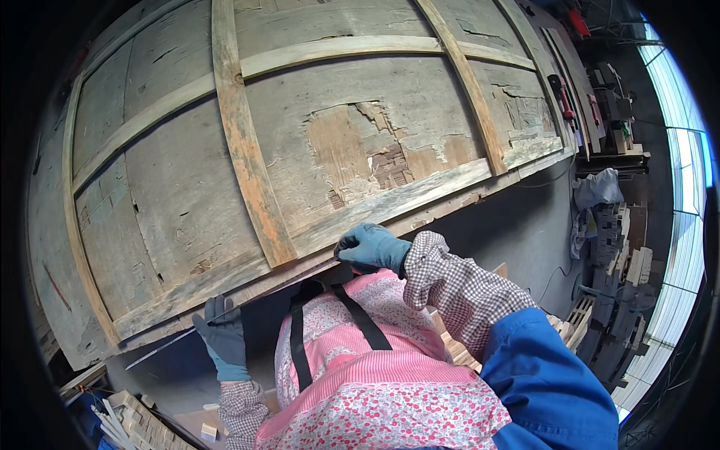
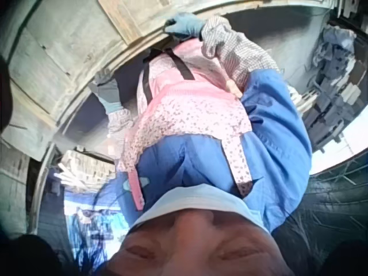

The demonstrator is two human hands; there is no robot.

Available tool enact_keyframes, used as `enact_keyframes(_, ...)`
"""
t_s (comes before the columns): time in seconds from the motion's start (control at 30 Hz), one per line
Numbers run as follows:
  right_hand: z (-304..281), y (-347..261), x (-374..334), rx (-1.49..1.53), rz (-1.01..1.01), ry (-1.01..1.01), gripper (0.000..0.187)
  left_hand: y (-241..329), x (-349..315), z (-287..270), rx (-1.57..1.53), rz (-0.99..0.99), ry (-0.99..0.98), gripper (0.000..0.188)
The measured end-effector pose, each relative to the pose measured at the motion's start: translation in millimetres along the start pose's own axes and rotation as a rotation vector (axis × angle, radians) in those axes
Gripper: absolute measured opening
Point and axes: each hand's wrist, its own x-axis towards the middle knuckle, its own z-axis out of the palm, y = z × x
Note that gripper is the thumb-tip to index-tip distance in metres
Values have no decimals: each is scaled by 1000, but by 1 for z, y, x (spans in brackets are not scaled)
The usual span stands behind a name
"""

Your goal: The person measures a wooden crate with a tape measure and uses a nail gun to attach wooden slats to its frame. The person repeats this process for multiple slats on the crate.

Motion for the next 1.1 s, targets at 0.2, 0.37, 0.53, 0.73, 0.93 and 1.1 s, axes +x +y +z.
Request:
enact_keyframes(0.2, -65, 86, -61, 50, -70, 84, 23, 6, -25, 20, 283, 146, -231, 47)
enact_keyframes(0.37, -179, 187, -127, 531, 144, 30, 22, -63, -65, 142, 365, 248, -109, 34)
enact_keyframes(0.53, -306, 273, -183, 336, 251, 102, 19, -173, -73, 223, 399, 210, -132, 23)
enact_keyframes(0.73, -404, 404, -216, 305, 230, 239, 17, -303, -66, 294, 279, -105, 198, 26)
enact_keyframes(0.93, -455, 434, -185, 288, 240, 70, 24, -347, -29, 296, 235, 43, 359, 24)
enact_keyframes(1.1, -473, 471, -151, 277, 74, 75, 25, -335, -1, 272, 212, 116, 460, 26)
